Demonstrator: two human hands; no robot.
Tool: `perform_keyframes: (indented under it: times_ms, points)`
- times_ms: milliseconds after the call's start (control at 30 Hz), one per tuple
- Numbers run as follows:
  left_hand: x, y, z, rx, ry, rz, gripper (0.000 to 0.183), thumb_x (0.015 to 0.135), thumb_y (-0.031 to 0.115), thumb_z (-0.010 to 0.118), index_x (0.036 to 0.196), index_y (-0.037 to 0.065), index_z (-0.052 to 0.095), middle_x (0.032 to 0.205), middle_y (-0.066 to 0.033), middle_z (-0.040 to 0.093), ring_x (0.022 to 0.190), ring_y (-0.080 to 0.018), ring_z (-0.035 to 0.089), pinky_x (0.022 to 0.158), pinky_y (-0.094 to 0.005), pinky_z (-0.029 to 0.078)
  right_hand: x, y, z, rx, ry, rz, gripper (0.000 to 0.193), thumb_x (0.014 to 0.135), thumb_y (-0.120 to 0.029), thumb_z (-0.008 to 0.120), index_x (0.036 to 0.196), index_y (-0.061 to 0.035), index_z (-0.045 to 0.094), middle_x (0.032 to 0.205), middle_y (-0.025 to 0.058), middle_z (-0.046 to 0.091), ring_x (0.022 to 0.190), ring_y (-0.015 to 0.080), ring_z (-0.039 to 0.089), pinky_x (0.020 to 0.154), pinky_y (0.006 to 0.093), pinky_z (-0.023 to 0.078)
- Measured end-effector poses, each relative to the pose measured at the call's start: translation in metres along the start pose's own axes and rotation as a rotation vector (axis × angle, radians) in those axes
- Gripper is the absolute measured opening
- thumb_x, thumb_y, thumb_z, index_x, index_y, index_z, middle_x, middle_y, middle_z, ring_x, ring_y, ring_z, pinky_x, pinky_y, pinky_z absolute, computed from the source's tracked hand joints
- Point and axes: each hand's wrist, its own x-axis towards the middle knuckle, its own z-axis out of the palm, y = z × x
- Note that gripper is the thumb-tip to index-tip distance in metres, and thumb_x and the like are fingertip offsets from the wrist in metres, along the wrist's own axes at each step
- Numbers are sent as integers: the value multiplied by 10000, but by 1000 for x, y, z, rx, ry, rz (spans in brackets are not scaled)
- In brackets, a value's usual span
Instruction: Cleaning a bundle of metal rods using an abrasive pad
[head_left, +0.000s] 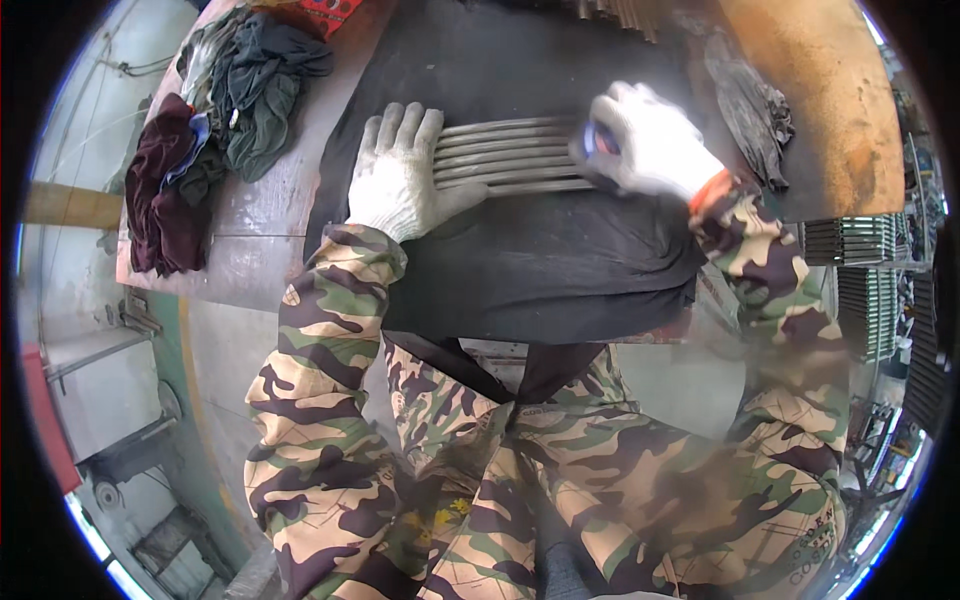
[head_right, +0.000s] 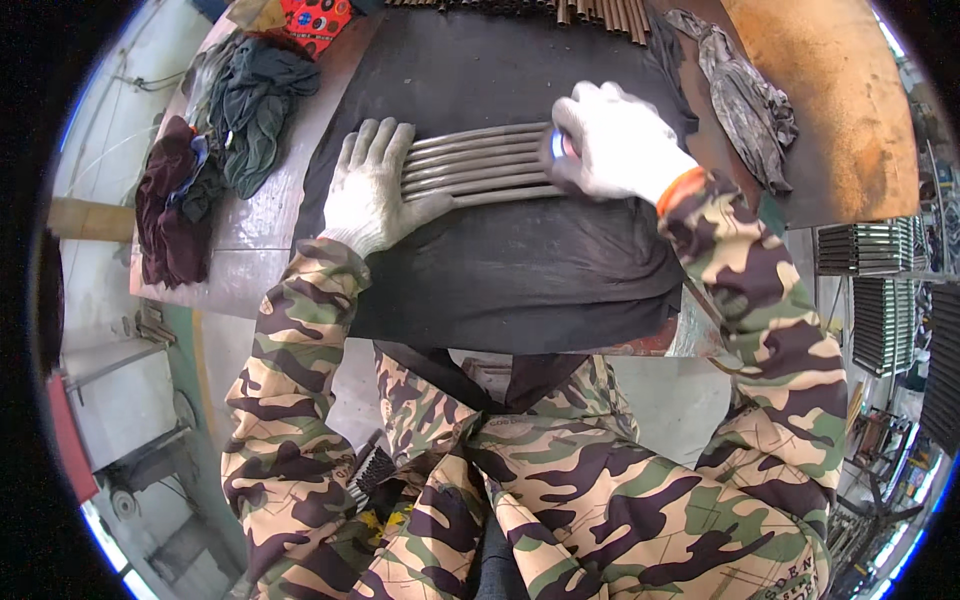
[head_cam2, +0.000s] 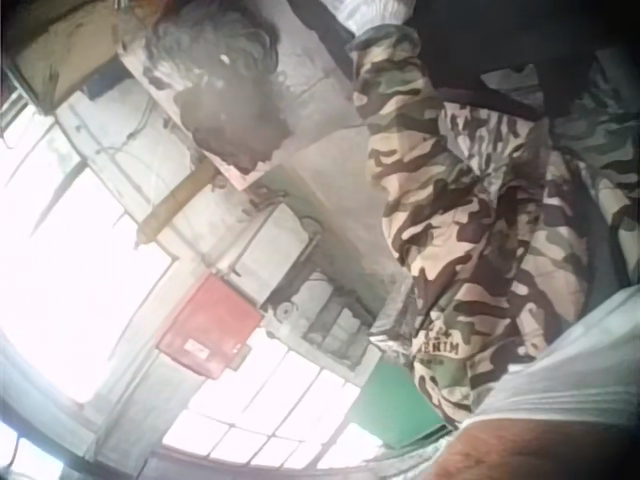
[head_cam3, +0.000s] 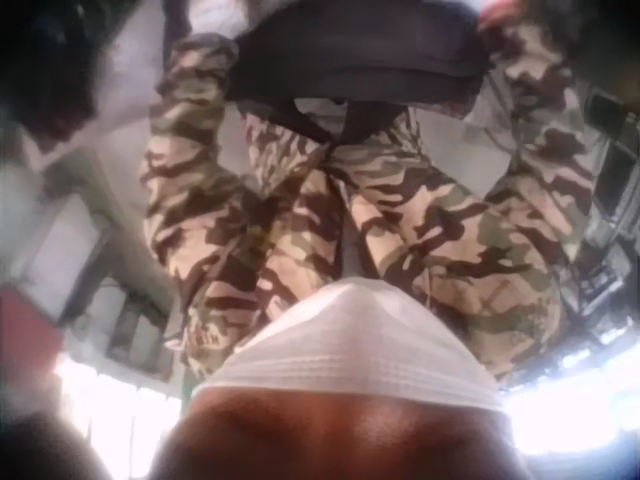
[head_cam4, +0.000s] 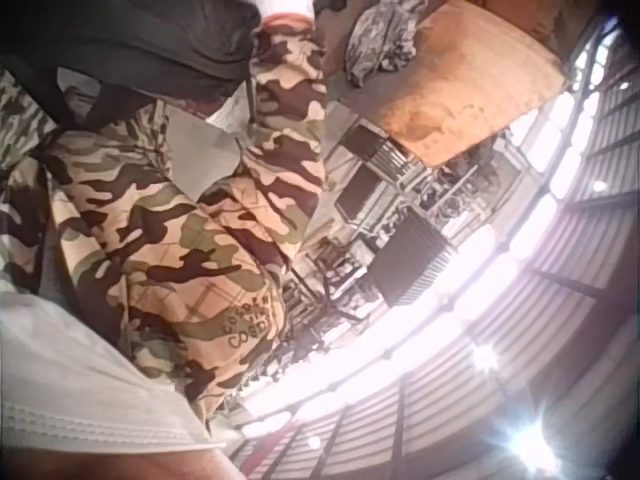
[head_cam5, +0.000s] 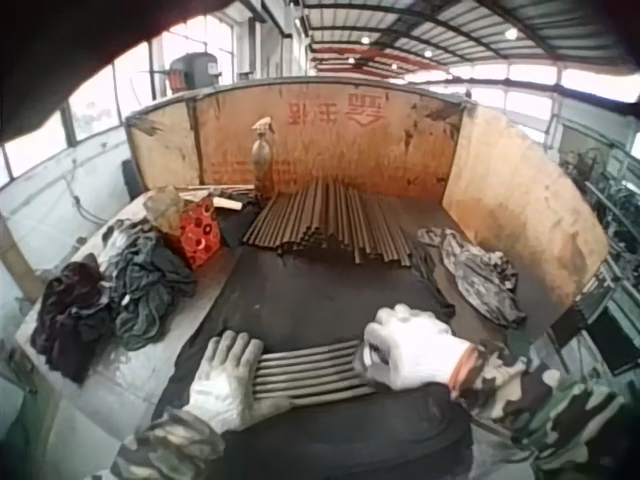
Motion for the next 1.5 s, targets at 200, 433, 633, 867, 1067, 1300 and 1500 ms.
perform_keyframes:
  times_ms: [200, 433, 633, 867, 1067, 1300, 1500]
  points:
    - [10, -1, -6, 28, 10, -40, 982, 793, 656, 833, 1460, -17, 577, 1475, -236, 591, 1456, -442, 481, 1242, -554, 356, 28, 3, -1, -14, 58, 56, 431, 883, -375, 746, 1213, -100, 711, 1176, 149, 655, 1199, 378, 648, 1015, 509, 558]
    - [15, 1, -12, -41, -77, 3, 1061, 732, 688, 866, 1477, -9, 572, 1525, -256, 567, 1488, -451, 462, 1263, -556, 331, 34, -12, -2, -14, 28, 33, 400, 908, -340, 743, 1230, -106, 712, 1164, 163, 674, 1187, 375, 659, 1014, 516, 564]
    - [6, -2, 5, 9, 80, 18, 1050, 707, 684, 889, 1452, 12, 580, 1499, -245, 575, 1469, -447, 481, 1254, -557, 343, 17, -28, 4, 9, 74, -141, 425, 886, -339, 749, 1238, -102, 725, 1195, 178, 674, 1177, 386, 660, 1015, 494, 573]
    - [3, -4, -2, -27, 17, -32, 1056, 697, 712, 879, 1431, 10, 590, 1476, -241, 585, 1445, -437, 502, 1254, -556, 341, 41, -48, 5, 9, 72, -35, 415, 881, -343, 756, 1218, -104, 712, 1202, 159, 663, 1188, 382, 650, 1016, 493, 572]
    - [3, 0, 3, -36, 129, -2, 890, 805, 655, 813, 1398, 23, 615, 1409, -227, 611, 1398, -430, 529, 1220, -560, 373, 43, -49, -6, -13, 53, 9, 417, 868, -361, 765, 1197, -107, 724, 1191, 157, 664, 1179, 362, 653, 1006, 506, 570]
    - [7, -12, 17, 86, 229, -49, 540, 956, 411, 703, 1355, 54, 633, 1349, -168, 633, 1357, -390, 546, 1155, -537, 418, 31, -72, 8, 7, 113, -141, 400, 868, -361, 762, 1180, -112, 722, 1212, 159, 661, 1176, 386, 661, 1008, 509, 572]
    - [24, -6, 28, 33, 214, -52, 500, 965, 369, 699, 1340, 46, 634, 1329, -163, 641, 1324, -369, 558, 1134, -513, 435, 57, -67, -4, -71, 56, 32, 431, 917, -363, 728, 1259, -102, 717, 1189, 175, 681, 1189, 389, 669, 1018, 500, 569]
